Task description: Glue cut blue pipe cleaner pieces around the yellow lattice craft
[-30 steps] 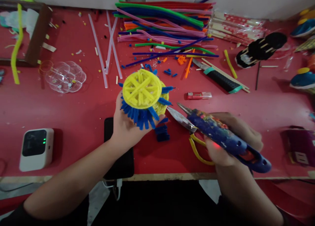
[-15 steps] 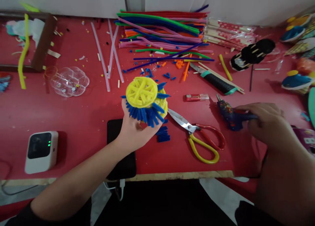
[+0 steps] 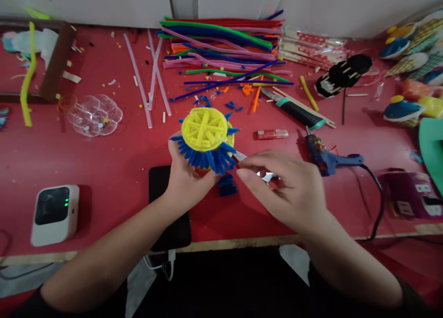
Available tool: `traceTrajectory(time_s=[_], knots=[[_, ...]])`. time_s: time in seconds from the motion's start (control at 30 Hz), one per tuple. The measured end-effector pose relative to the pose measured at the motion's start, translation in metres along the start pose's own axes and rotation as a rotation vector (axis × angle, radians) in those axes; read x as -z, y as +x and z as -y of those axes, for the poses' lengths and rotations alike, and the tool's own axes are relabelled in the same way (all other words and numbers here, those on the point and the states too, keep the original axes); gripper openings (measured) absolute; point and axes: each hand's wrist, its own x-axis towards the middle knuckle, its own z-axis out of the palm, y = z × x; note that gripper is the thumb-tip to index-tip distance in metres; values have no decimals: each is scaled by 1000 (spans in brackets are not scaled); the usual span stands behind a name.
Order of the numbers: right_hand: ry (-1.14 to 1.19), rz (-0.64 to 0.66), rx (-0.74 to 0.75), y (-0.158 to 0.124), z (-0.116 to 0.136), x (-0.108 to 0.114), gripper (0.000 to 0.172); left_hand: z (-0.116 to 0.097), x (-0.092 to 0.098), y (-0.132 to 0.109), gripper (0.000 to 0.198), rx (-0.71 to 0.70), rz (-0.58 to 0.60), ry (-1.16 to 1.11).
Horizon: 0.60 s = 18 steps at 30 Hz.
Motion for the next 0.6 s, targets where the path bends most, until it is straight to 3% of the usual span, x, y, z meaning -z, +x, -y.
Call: traceTrajectory(time_s=[0.17,0.33,0.5,0.6], knots=[[335,-34,-136,3,-2,-24,13,-3,4,1,82,-38,42,45],[485,-44,-254,-4,-3,-28,14,0,5,-2,81,-48,96,50],[694,-46,-434,-1,-3,-31,21,6,4,-4,89,-109,75,114],[742,-58,-457,-2,-4,-31,23,3,2,-5,89,-71,65,95]])
